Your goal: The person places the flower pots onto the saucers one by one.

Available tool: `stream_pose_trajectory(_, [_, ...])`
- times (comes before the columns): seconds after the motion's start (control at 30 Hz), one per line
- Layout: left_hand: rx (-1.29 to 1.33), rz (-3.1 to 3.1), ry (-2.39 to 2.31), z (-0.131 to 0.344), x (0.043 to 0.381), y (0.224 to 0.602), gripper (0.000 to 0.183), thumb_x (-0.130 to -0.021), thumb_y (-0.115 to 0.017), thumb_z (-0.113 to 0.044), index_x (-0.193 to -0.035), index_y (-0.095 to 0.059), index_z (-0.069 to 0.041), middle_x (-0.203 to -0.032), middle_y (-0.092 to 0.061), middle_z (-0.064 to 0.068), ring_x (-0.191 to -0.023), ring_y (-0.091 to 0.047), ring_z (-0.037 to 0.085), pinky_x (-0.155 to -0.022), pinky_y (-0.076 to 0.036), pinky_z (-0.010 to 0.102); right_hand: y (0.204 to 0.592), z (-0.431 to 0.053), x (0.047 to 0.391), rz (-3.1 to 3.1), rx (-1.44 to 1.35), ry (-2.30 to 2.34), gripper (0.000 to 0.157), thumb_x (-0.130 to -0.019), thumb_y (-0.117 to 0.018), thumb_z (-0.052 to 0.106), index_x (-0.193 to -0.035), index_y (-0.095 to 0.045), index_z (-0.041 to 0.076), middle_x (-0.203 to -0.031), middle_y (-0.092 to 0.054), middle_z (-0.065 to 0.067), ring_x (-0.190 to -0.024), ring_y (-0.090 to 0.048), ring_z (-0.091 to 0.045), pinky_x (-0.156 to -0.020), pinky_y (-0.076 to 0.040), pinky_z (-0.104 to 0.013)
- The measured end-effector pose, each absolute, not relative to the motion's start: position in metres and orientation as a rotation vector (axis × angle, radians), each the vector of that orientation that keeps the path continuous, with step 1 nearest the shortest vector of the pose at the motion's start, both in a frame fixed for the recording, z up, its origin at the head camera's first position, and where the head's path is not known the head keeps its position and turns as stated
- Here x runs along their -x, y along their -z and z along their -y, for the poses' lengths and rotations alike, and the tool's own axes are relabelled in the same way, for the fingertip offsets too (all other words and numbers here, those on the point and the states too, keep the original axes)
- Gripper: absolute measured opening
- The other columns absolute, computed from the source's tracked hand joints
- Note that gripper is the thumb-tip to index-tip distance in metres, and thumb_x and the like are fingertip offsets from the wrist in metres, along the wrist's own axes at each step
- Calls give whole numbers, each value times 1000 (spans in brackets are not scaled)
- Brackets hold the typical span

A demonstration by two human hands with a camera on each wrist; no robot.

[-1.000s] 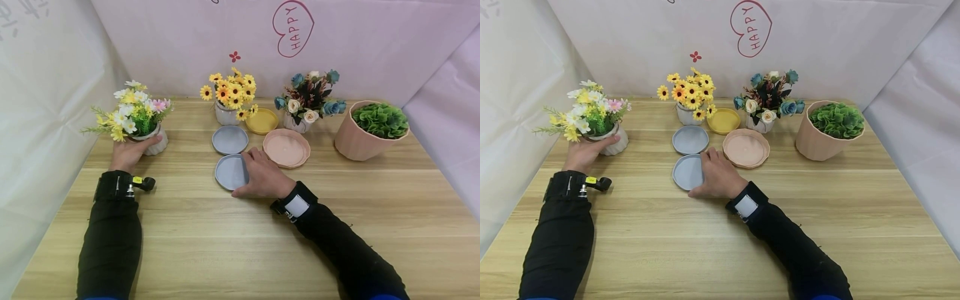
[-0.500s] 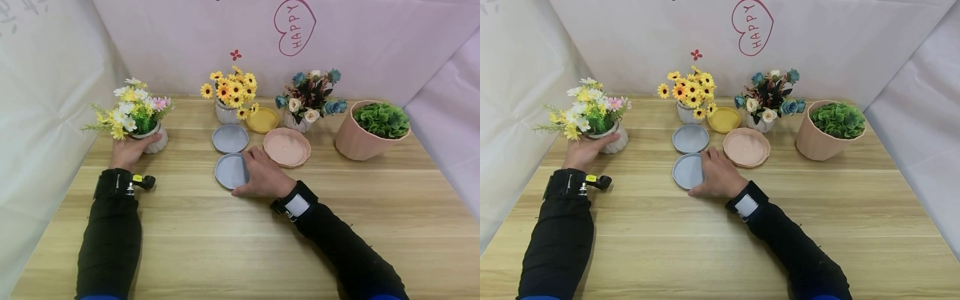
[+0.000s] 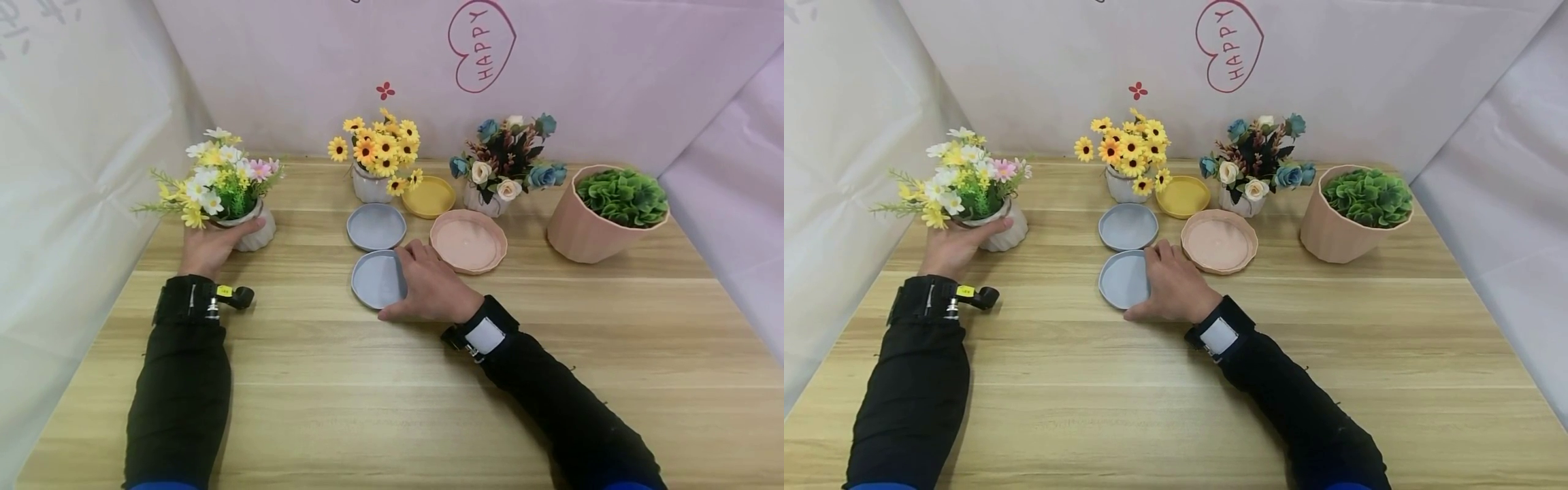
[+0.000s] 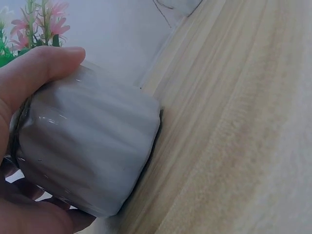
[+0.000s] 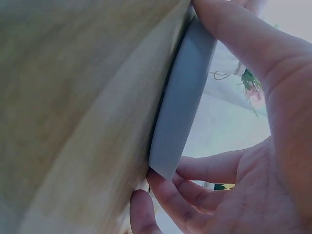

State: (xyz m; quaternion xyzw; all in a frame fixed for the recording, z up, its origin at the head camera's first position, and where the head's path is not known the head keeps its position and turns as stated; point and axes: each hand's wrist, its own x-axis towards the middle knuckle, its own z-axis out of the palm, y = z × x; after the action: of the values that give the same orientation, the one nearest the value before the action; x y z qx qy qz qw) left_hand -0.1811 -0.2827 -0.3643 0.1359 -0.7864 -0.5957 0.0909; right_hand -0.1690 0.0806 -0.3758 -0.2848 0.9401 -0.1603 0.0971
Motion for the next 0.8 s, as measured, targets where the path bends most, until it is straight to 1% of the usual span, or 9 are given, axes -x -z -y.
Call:
stream_pose_trajectory(0.2, [-396, 2380, 1767, 281, 182, 363, 112, -81, -94, -23, -166, -21, -37, -174, -26, -10, -159, -24, 11, -135, -16, 37, 376, -81, 169, -2783, 844, 472, 112, -72, -92, 62, -152, -48, -3, -135, -52, -18, -118, -51, -30, -101, -52, -43])
stream_pose_trajectory(0.4, [-397, 2413, 1765, 279, 182, 362, 116, -81, -94, -25, -167, -17, -37, -175, -21, -9, -161, -20, 13, -136, -13, 38, 376, -81, 169, -2775, 836, 469, 112, -73, -92, 62, -152, -47, -3, -136, -52, -18, -119, -50, -30, -102, -52, -43])
stream_pose_trajectory(0.63, [-369, 2408, 1825, 276, 181, 360, 114, -81, -94, -24, -167, -20, -36, -174, -25, -9, -161, -22, 13, -136, -14, 40, 376, -81, 170, -2767, 824, 458, 112, -73, -91, 63, -153, -46, -2, -137, -51, -17, -120, -50, -30, -104, -51, -43])
stream_pose_trajectory(0.8, [-377, 2479, 1769, 276, 183, 362, 117, -81, -94, -29, -168, -16, -36, -176, -22, -9, -163, -20, 16, -136, -12, 42, 377, -81, 170, -2771, 817, 457, 112, -72, -92, 62, -153, -47, -2, -137, -51, -17, -119, -50, -30, -103, -51, -43])
